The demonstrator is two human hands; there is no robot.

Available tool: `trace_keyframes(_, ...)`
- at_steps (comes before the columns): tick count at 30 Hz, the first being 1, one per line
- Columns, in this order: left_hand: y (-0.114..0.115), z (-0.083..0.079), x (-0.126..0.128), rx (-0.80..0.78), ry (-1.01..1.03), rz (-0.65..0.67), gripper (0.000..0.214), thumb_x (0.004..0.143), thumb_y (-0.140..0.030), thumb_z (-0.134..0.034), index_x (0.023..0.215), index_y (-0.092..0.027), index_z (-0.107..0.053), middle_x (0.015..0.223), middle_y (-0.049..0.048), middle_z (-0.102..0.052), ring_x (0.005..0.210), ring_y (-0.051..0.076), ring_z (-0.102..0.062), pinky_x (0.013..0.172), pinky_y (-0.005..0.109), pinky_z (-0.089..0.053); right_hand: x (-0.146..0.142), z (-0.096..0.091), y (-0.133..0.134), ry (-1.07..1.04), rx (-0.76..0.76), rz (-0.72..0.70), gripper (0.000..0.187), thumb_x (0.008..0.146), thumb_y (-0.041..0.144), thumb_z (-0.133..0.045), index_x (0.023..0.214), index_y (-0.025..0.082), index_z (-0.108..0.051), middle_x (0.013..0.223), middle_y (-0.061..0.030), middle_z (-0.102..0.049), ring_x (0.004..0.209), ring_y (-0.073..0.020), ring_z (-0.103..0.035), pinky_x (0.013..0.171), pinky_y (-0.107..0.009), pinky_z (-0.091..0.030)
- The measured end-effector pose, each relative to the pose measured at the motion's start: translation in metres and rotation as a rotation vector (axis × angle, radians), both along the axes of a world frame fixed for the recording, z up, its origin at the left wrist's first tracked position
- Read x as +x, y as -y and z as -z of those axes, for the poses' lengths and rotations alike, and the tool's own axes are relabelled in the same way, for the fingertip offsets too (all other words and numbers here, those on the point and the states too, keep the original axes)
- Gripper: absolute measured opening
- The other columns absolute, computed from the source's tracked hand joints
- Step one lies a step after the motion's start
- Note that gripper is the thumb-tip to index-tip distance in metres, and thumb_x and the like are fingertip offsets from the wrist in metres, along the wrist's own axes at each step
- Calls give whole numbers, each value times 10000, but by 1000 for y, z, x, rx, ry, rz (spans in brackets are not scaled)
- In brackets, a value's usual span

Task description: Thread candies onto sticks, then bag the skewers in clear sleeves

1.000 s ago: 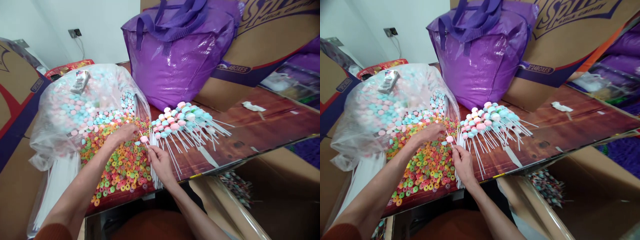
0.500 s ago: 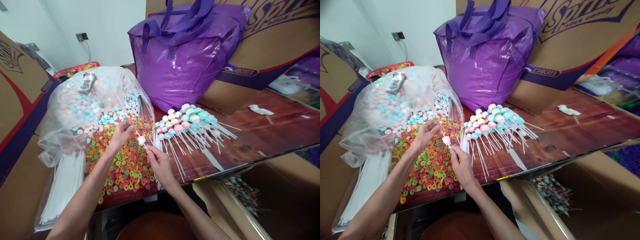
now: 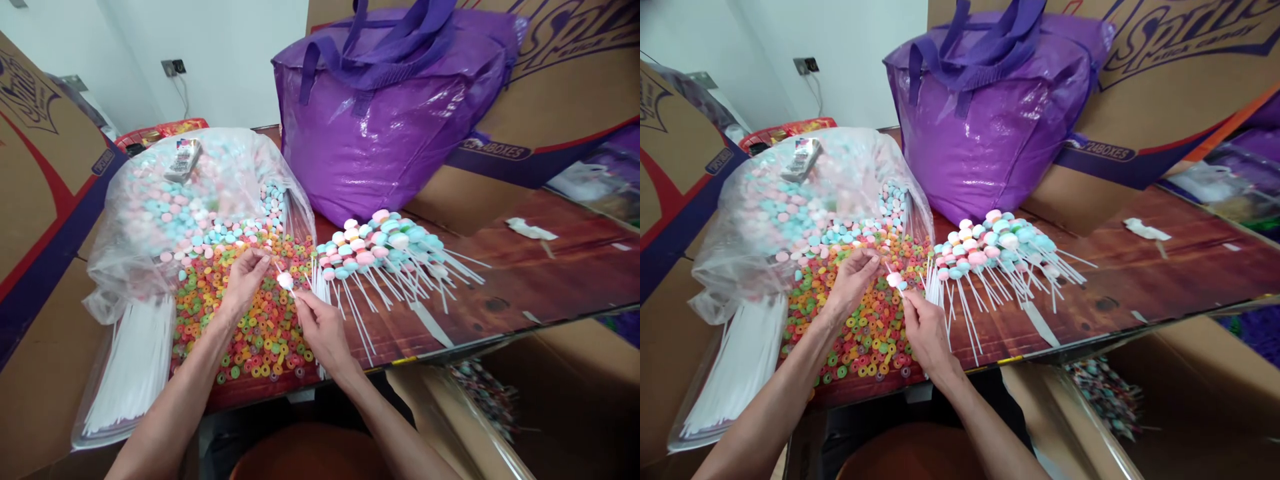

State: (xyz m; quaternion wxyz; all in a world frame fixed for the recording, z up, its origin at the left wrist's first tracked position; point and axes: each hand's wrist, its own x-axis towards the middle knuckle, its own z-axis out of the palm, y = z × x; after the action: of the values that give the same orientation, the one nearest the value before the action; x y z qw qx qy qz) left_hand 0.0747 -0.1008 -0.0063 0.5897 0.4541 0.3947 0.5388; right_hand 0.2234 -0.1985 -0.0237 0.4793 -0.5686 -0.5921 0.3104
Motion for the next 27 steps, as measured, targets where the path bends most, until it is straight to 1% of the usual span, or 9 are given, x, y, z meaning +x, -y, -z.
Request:
trace_keyframes(3,4,1,-1,-43,47,-4,339,624,-376,-868,760,-168,-638,725,-22,-661,679,95,-638,688,219,-509,0,1,-1,22,1,-11,294,947,274,-468,967,148,-733,777,-32,-695,668,-159,-610,650,-243,-456)
trace_keyframes(6,6,0,-3,-93,86,10,335,611,-337,-882,775,-167,-644,740,-14,-683,698,110,-662,694,231,-528,-1,3,-1,1,7,-2,292,945,266,-474,993,146,-736,805,-40,-712,694,-166,-629,666,-247,-464)
trace_keyframes(10,5,-2,-10,-236,128,58,338,620,-309,-884,809,-161,-646,766,2,-702,732,118,-685,693,217,-539,-1,3,-1,-55,8,-36,286,954,287,-482,978,156,-735,735,-18,-670,632,-147,-587,610,-237,-447)
trace_keyframes(13,4,-4,-15,-314,146,74,346,596,-279,-898,794,-155,-644,751,-1,-700,707,103,-679,693,207,-546,-1,2,0,-40,24,-53,281,959,277,-480,941,157,-734,700,-9,-640,605,-138,-564,589,-232,-435)
trace_keyframes(16,6,-7,-20,-326,141,102,344,594,-263,-900,798,-158,-643,745,0,-699,717,109,-684,698,208,-551,2,1,-1,19,74,-87,275,957,237,-475,955,152,-737,717,-18,-661,624,-143,-592,615,-234,-444)
trace_keyframes(20,10,-12,-25,-356,99,185,336,594,-212,-894,816,-163,-647,751,-16,-679,728,107,-680,722,218,-553,11,-3,-3,112,142,-157,271,956,191,-462,938,161,-731,769,-34,-698,671,-151,-625,657,-234,-451)
trace_keyframes(22,12,-14,-26,-369,81,205,343,588,-189,-892,833,-164,-653,764,-17,-674,747,110,-680,735,222,-549,15,-7,-3,163,152,-180,270,960,191,-459,885,172,-717,742,-26,-683,645,-142,-603,636,-230,-433)
trace_keyframes(24,15,-15,-25,-373,78,224,377,599,-191,-885,905,-175,-664,817,1,-693,815,135,-691,772,244,-547,15,-8,-2,177,156,-172,268,966,200,-457,845,175,-694,706,-15,-650,614,-130,-568,613,-226,-413)
trace_keyframes(27,20,-19,-18,-378,78,256,419,629,-216,-871,992,-188,-664,866,20,-706,875,165,-694,827,290,-541,8,-5,-1,108,155,-110,258,973,220,-459,816,171,-657,651,6,-579,565,-114,-507,571,-223,-384)
